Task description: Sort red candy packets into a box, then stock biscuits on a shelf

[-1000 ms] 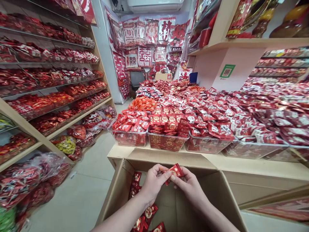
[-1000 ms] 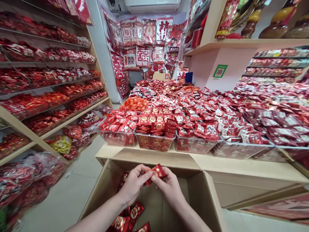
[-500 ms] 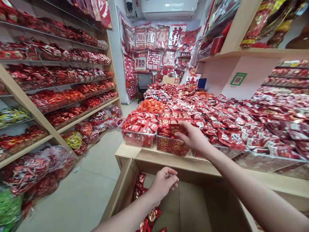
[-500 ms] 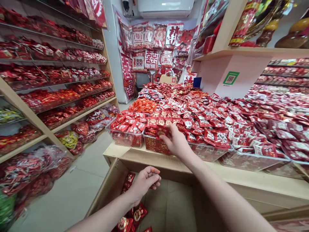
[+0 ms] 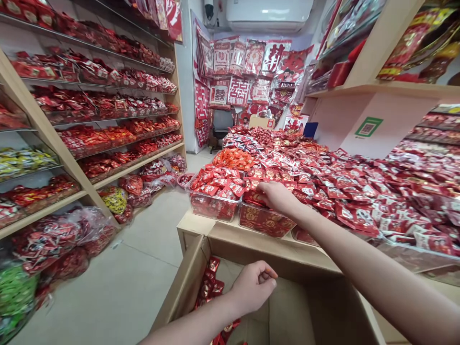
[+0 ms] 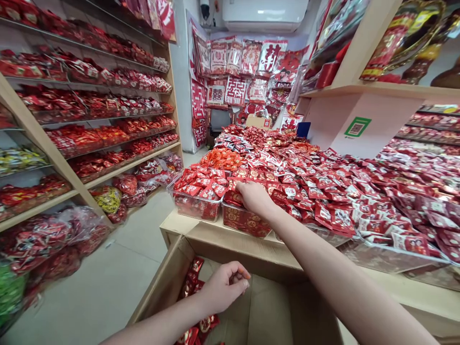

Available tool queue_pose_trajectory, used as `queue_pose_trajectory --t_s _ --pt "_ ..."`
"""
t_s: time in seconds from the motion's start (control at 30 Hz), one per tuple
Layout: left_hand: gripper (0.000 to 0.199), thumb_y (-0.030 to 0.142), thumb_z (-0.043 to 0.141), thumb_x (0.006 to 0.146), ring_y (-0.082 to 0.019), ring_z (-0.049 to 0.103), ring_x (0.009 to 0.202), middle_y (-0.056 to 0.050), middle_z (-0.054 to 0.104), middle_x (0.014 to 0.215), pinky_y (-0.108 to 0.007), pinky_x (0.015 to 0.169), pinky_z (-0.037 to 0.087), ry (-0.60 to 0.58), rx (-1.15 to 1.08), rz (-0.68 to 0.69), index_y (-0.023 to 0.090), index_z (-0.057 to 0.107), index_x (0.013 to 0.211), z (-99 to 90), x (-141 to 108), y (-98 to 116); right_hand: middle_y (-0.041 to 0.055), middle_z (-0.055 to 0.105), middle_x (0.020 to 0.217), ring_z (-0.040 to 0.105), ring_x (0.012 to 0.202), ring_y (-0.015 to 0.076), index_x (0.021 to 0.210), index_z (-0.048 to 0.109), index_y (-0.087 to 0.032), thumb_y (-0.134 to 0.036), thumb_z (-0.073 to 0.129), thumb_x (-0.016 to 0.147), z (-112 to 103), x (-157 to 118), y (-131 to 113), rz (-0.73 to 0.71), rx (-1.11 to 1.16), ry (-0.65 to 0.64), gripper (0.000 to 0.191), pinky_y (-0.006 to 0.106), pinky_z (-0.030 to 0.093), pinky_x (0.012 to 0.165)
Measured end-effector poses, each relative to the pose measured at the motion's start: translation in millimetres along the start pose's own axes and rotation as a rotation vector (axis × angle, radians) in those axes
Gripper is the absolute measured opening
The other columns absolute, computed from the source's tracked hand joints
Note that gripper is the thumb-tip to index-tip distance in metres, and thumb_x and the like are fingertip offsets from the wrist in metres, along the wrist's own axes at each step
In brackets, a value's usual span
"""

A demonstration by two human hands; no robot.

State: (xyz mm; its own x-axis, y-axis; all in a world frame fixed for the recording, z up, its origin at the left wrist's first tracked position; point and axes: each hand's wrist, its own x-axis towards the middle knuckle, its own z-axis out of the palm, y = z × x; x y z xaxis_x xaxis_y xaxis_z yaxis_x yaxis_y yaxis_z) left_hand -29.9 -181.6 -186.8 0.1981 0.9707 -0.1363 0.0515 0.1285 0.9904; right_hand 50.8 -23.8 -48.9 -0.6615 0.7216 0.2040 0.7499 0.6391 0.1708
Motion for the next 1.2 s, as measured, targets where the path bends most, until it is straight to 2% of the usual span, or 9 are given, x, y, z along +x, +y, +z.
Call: queue_pose_trajectory --t_s 0.33,0.6,0.7,0.8,0.87,1.0,1.07,1.2 --pt "0.015 0.020 0.049 0.066 -0.010 0.041 0.054 0.002 0.049 0.059 -0.021 0.052 0.033 -0.022 0.168 0.046 0.017 0.061 0.075 1.0 -7 2 0.0078 0.066 0.087 0.057 0.086 0.0216 0.082 0.061 -0.019 -0.023 0.040 0.081 -3 11 -2 -0.010 -0.046 -0.063 0.021 0.031 0.031 0.071" --pt "0.021 0.021 0.046 0.070 -0.011 0.045 0.054 0.001 0.055 0.061 -0.021 0.050 0.034 -0.071 0.320 0.095 0.017 0.063 0.082 1.5 -9 -7 0.0099 0.066 0.079 0.059 0.079 0.0224 0.072 0.062 -0.016 -0.020 0.044 0.078 -9 22 -5 0.027 -0.036 -0.121 0.020 0.038 0.033 0.075" --pt "0.022 0.021 0.046 0.072 -0.013 0.050 0.061 -0.002 0.059 0.069 -0.022 0.054 0.037 -0.060 0.410 0.189 0.018 0.063 0.086 -1.1 -12 -3 0.0097 0.066 0.080 0.059 0.081 0.0227 0.078 0.061 -0.016 -0.022 0.046 0.078 -8 26 -3 0.032 -0.023 -0.113 0.016 0.041 0.032 0.078" --pt "0.023 0.020 0.043 0.077 -0.015 0.054 0.070 -0.005 0.060 0.078 -0.025 0.064 0.041 -0.006 0.504 0.401 0.019 0.063 0.088 -11.1 -10 21 0.0087 0.066 0.083 0.059 0.083 0.0232 0.086 0.058 -0.017 -0.025 0.048 0.077 -5 26 0 0.021 -0.012 -0.089 0.016 0.043 0.032 0.080" --pt "0.025 0.018 0.039 0.080 -0.016 0.054 0.079 -0.007 0.059 0.083 -0.027 0.073 0.042 0.096 0.560 0.566 0.019 0.062 0.091 -24.1 1 43 0.0084 0.066 0.084 0.059 0.083 0.0230 0.087 0.057 -0.018 -0.028 0.049 0.076 -4 25 2 0.008 -0.006 -0.080 0.017 0.042 0.033 0.080" --pt "0.028 0.015 0.042 0.079 -0.021 0.046 0.103 -0.012 0.052 0.108 -0.036 0.089 0.036 0.470 0.806 0.803 0.015 0.056 0.103 -59.9 50 79 0.0083 0.066 0.086 0.059 0.083 0.0222 0.086 0.058 -0.018 -0.029 0.048 0.077 -4 21 3 -0.021 0.006 -0.053 0.017 0.037 0.035 0.078" --pt "0.030 0.016 0.046 0.078 -0.022 0.042 0.107 -0.012 0.049 0.116 -0.039 0.092 0.035 0.504 0.967 0.856 0.013 0.053 0.107 -76.1 77 86 0.0087 0.066 0.086 0.059 0.083 0.0219 0.087 0.059 -0.018 -0.026 0.045 0.078 -3 21 3 -0.030 0.011 -0.032 0.018 0.034 0.037 0.076" --pt "0.025 0.018 0.051 0.077 -0.020 0.049 0.099 -0.009 0.057 0.107 -0.037 0.086 0.040 0.439 1.085 0.904 0.015 0.056 0.101 -94.3 110 89 0.0077 0.067 0.083 0.060 0.080 0.0197 0.085 0.063 -0.018 -0.026 0.047 0.078 1 22 8 -0.033 0.034 -0.020 0.019 0.027 0.038 0.071"
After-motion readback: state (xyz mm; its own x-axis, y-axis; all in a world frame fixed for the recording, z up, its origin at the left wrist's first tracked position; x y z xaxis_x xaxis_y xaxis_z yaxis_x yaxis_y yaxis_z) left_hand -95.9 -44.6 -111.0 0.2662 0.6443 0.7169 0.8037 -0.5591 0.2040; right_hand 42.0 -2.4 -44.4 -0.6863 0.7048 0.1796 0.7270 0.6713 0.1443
